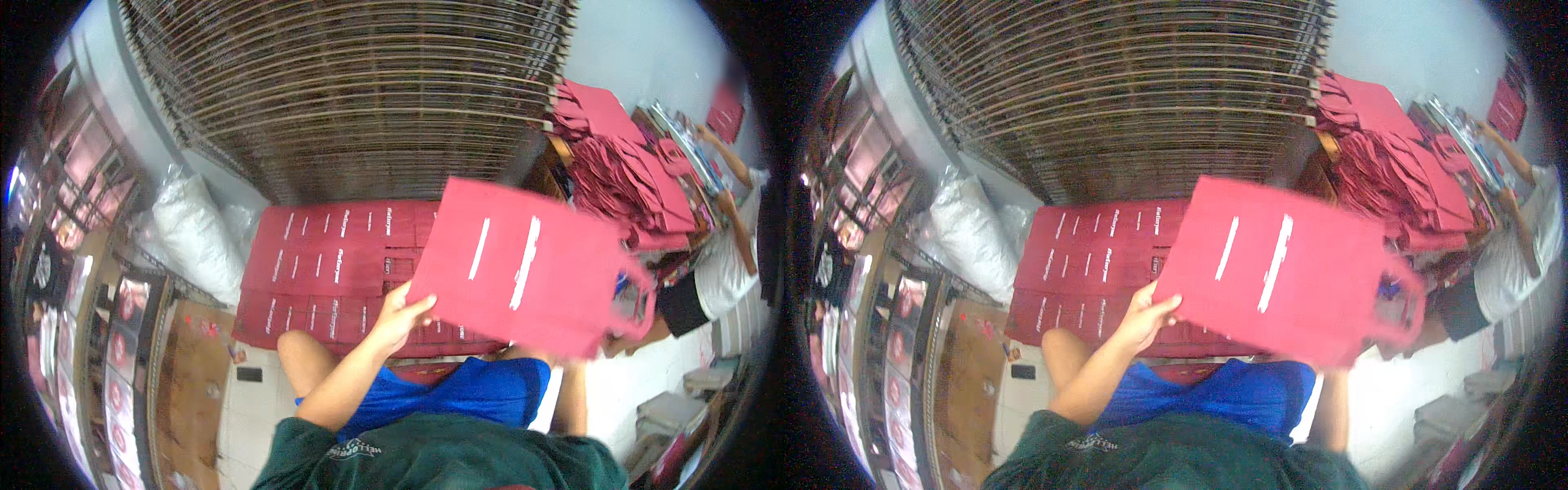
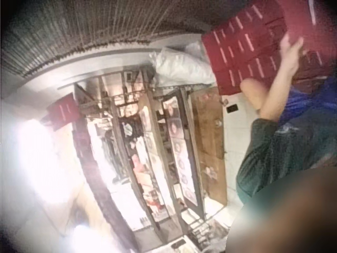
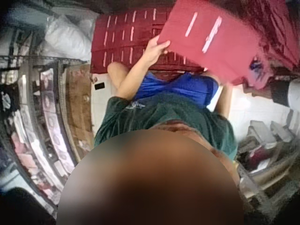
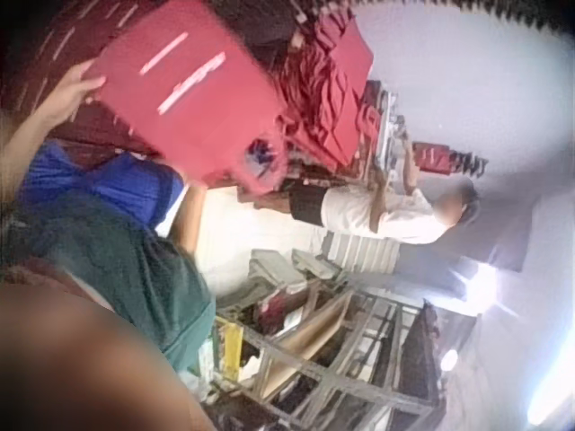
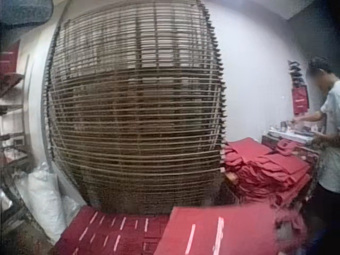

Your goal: The person folds maroon tote bags one at a time and stacks them on a table. The person repeatedly picks up a bag, folds it, and places it on the growing stack.

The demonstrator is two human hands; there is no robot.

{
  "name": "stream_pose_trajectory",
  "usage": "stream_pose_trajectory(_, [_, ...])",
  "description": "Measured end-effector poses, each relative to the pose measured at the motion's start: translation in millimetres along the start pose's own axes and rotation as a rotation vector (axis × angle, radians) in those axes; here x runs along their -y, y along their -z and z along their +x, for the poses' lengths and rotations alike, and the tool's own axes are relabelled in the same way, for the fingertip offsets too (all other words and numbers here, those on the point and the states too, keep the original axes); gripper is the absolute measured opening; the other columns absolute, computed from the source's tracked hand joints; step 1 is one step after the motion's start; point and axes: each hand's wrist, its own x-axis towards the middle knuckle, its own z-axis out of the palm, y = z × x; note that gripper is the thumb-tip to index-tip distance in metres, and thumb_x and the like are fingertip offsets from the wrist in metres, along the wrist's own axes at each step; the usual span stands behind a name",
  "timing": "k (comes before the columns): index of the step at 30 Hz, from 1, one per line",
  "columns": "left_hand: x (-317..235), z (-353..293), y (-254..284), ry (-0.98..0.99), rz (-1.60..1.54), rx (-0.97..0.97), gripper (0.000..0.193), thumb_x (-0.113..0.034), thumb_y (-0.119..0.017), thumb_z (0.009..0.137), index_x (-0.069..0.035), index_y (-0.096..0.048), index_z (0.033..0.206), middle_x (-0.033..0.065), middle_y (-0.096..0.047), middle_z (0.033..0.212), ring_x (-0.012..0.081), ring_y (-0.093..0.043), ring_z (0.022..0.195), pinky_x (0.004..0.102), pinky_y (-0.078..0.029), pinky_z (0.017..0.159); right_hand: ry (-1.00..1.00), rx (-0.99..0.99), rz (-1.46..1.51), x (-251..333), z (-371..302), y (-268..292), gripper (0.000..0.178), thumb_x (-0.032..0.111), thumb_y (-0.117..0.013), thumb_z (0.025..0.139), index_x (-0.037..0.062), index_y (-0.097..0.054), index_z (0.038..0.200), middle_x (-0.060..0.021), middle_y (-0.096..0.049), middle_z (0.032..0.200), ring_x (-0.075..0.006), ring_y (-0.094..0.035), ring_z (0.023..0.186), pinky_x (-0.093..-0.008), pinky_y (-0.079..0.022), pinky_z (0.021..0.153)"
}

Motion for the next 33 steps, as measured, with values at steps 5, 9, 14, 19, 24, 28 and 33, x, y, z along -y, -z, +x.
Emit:
stream_pose_trajectory(5, [81,-38,58,0.322,0.108,-0.069,0.043,-0.006,-0.06,0.084,-0.007,-0.048,0.125,0.0032,-0.063,0.094,0.0079,-0.059,0.067,0.0181,-0.048,0.055,-0.329,-0.36,-0.047,-14,-95,35,0.056,0.035,-0.047,0.087,0.0083,-0.037,0.135,-0.0074,-0.05,0.119,-0.0242,-0.053,0.102,-0.0419,-0.041,0.093])
stream_pose_trajectory(9, [121,-47,70,0.435,0.148,-0.139,0.046,-0.005,-0.06,0.084,-0.005,-0.045,0.127,0.0045,-0.062,0.096,0.0093,-0.06,0.067,0.019,-0.049,0.055,-0.685,-0.433,-0.591,-14,-85,74,0.063,0.003,-0.063,0.074,0.0079,-0.039,0.132,-0.0107,-0.049,0.125,-0.025,-0.048,0.115,-0.0407,-0.039,0.096])
stream_pose_trajectory(14, [111,-35,83,0.43,0.218,-0.232,0.055,-0.003,-0.057,0.085,-0.004,-0.034,0.135,0.0073,-0.061,0.101,0.0116,-0.06,0.064,0.0212,-0.049,0.054,-0.605,-0.555,-0.58,-29,-48,79,0.054,-0.005,-0.063,0.071,0.0047,-0.046,0.121,-0.0104,-0.055,0.115,-0.0247,-0.055,0.104,-0.0395,-0.043,0.092])
stream_pose_trajectory(19, [99,-31,111,0.321,0.256,-0.196,0.056,-0.001,-0.055,0.084,-0.003,-0.034,0.136,0.0098,-0.061,0.1,0.0116,-0.06,0.063,0.0225,-0.049,0.053,-0.635,-0.632,-0.785,-52,-32,98,0.046,-0.005,-0.063,0.072,0.0089,-0.049,0.114,-0.0102,-0.057,0.107,-0.0224,-0.058,0.095,-0.0407,-0.047,0.085])
stream_pose_trajectory(24, [122,-21,139,0.444,0.376,-0.246,0.061,0.0,-0.056,0.081,-0.002,-0.031,0.136,0.0142,-0.061,0.1,0.0144,-0.059,0.06,0.0273,-0.049,0.053,-0.608,-0.587,-1.771,-88,-9,101,0.016,0.006,-0.069,0.066,0.0057,-0.06,0.079,-0.0085,-0.059,0.093,-0.0189,-0.056,0.084,-0.0318,-0.047,0.07])
stream_pose_trajectory(28, [110,19,163,0.33,0.574,-0.141,0.062,0.0,-0.055,0.08,-0.001,-0.029,0.137,0.0167,-0.059,0.105,0.0151,-0.06,0.06,0.0293,-0.051,0.055,-0.531,-0.487,-1.506,-101,32,134,0.026,0.004,-0.06,0.073,0.0038,-0.055,0.099,-0.0036,-0.053,0.09,-0.0148,-0.05,0.086,-0.0287,-0.043,0.074])
stream_pose_trajectory(33, [71,70,207,0.221,0.641,-0.331,0.058,0.0,-0.055,0.079,0.001,-0.034,0.133,0.0179,-0.06,0.105,0.0164,-0.061,0.062,0.0311,-0.051,0.058,-0.232,-0.209,-1.207,-171,128,102,0.047,-0.007,-0.049,0.074,0.003,-0.048,0.12,-0.0056,-0.055,0.107,-0.0151,-0.052,0.097,-0.0285,-0.043,0.082])
